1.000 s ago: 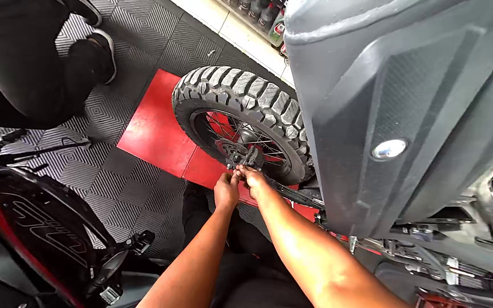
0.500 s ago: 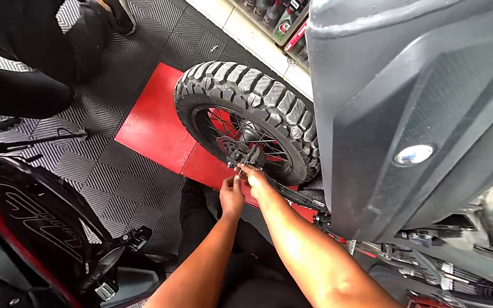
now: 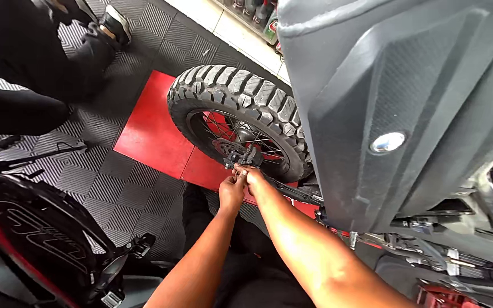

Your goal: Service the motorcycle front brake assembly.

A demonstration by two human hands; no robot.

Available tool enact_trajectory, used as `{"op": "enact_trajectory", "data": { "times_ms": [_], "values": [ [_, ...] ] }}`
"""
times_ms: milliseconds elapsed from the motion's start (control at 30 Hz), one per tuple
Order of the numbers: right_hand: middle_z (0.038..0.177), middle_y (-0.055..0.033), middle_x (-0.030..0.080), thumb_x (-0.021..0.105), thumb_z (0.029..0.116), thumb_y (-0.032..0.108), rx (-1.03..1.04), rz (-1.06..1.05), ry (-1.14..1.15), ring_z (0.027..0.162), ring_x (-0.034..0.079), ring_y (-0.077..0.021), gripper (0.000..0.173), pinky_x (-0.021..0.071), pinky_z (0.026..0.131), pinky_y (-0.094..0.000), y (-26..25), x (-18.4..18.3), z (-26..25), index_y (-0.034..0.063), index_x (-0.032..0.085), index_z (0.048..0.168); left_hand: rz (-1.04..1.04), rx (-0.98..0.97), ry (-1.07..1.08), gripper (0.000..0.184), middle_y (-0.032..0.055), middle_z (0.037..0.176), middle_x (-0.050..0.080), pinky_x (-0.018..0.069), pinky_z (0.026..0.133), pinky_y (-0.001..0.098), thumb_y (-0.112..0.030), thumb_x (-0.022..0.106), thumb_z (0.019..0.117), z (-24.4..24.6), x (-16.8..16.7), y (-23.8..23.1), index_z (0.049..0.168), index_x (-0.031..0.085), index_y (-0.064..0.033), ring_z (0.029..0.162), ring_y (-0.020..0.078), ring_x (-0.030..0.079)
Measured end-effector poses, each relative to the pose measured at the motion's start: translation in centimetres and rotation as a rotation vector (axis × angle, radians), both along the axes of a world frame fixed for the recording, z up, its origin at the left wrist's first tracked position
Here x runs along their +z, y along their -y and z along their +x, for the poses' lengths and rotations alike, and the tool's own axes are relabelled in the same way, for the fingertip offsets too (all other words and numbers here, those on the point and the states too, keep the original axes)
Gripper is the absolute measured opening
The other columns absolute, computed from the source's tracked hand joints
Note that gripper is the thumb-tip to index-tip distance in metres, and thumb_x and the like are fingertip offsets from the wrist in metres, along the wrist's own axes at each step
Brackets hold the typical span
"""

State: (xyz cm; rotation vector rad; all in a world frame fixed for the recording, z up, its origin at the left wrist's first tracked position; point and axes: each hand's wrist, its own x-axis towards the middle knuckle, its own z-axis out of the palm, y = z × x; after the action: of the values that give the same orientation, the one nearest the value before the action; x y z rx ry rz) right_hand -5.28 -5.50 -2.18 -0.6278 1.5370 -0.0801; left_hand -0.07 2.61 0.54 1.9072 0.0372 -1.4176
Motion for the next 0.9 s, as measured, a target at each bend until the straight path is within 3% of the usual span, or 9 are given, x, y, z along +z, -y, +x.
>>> {"op": "enact_trajectory", "data": {
  "times_ms": [100, 200, 300, 400, 467, 600, 700, 800, 900],
  "values": [
    [0.090, -0.0046, 0.070, 0.067, 0.1003, 0.027, -0.015, 0.002, -0.013, 0.079, 0.063, -0.0107, 0.026, 0.0517, 0.073, -0.0288, -0.2, 0.3, -0.1, 0.0026, 0.068, 0.111, 0.003, -0.170, 0.265, 0.048, 0.0186, 0.098, 0.069, 0.0537, 0.080, 0.0634, -0.046, 0.070, 0.0958, 0.9, -1.1, -1.3, 0.118, 0.062, -0.0041, 0.087, 0.0373, 0.068],
    [0.101, -0.0044, 0.070, 0.060, 0.1040, 0.033, 0.050, 0.017, -0.054, 0.091, 0.061, -0.0131, 0.031, 0.0477, 0.080, -0.0343, -0.2, 1.0, -0.1, 0.0065, 0.069, 0.116, -0.021, -0.015, 0.127, 0.039, 0.0095, 0.092, 0.074, 0.0578, 0.065, 0.0429, -0.040, 0.055, 0.1060, 1.3, -3.0, -1.0, 0.111, 0.069, -0.0045, 0.066, 0.0210, 0.067],
    [0.105, -0.0064, 0.071, 0.059, 0.1048, 0.027, 0.042, 0.008, -0.045, 0.096, 0.062, -0.0156, 0.028, 0.0462, 0.083, -0.0377, -0.3, 0.9, -0.4, 0.0058, 0.068, 0.120, 0.044, 0.375, -0.461, 0.041, 0.0007, 0.076, 0.060, 0.0438, 0.048, 0.0228, -0.044, 0.040, 0.1101, 1.6, -3.8, -0.2, 0.105, 0.060, -0.0088, 0.052, 0.0080, 0.050],
    [0.095, -0.0053, 0.069, 0.062, 0.1030, 0.023, -0.001, -0.017, -0.007, 0.077, 0.062, -0.0107, 0.026, 0.0514, 0.070, -0.0282, -0.8, 0.5, -1.0, 0.0047, 0.065, 0.121, 0.049, 0.553, -0.857, 0.037, -0.0053, 0.062, 0.046, 0.0394, 0.041, 0.0175, -0.045, 0.036, 0.1091, 0.2, -5.1, -0.2, 0.087, 0.049, -0.0181, 0.044, 0.0037, 0.043],
    [0.093, -0.0046, 0.068, 0.063, 0.1025, 0.022, -0.008, -0.018, 0.007, 0.072, 0.059, -0.0091, 0.024, 0.0496, 0.066, -0.0257, -0.8, 0.6, -1.2, 0.0058, 0.063, 0.120, 0.097, 0.531, -0.733, 0.038, -0.0030, 0.067, 0.048, 0.0421, 0.046, 0.0214, -0.044, 0.033, 0.1102, -1.5, -4.3, 0.2, 0.095, 0.052, -0.0155, 0.048, 0.0065, 0.045],
    [0.097, -0.0081, 0.070, 0.066, 0.1005, 0.019, 0.001, -0.035, -0.015, 0.082, 0.064, -0.0141, 0.024, 0.0524, 0.076, -0.0314, -0.5, 0.2, -0.9, 0.0018, 0.065, 0.118, 0.075, 0.378, -0.293, 0.055, 0.0123, 0.096, 0.065, 0.0518, 0.057, 0.0350, -0.047, 0.025, 0.1124, -3.0, -1.6, 0.2, 0.124, 0.056, -0.0028, 0.062, 0.0186, 0.059],
    [0.089, -0.0077, 0.068, 0.070, 0.0979, 0.023, 0.020, -0.039, -0.041, 0.073, 0.062, -0.0133, 0.026, 0.0532, 0.068, -0.0302, -0.4, -0.2, -0.9, 0.0023, 0.065, 0.114, 0.009, 0.241, -0.203, 0.049, 0.0098, 0.089, 0.067, 0.0504, 0.056, 0.0336, -0.043, 0.037, 0.1115, -3.1, 0.0, -0.1, 0.113, 0.064, -0.0027, 0.060, 0.0167, 0.057],
    [0.091, -0.0077, 0.066, 0.066, 0.1005, 0.030, 0.075, 0.012, -0.048, 0.079, 0.062, -0.0150, 0.030, 0.0529, 0.074, -0.0344, -0.2, 0.0, -0.8, 0.0036, 0.066, 0.116, -0.016, 0.219, -0.158, 0.040, 0.0092, 0.079, 0.064, 0.0491, 0.055, 0.0333, -0.037, 0.050, 0.1086, -2.8, 0.2, 0.3, 0.099, 0.065, -0.0016, 0.058, 0.0161, 0.056],
    [0.091, -0.0030, 0.070, 0.056, 0.1060, 0.029, 0.080, 0.062, 0.037, 0.077, 0.063, -0.0104, 0.027, 0.0516, 0.069, -0.0283, 0.3, 0.2, -0.7, 0.0068, 0.069, 0.114, -0.062, -0.008, 0.101, 0.035, 0.0104, 0.084, 0.069, 0.0554, 0.068, 0.0449, -0.037, 0.059, 0.1046, -1.7, -1.2, -0.7, 0.102, 0.070, -0.0036, 0.070, 0.0222, 0.064]
  ]
}}
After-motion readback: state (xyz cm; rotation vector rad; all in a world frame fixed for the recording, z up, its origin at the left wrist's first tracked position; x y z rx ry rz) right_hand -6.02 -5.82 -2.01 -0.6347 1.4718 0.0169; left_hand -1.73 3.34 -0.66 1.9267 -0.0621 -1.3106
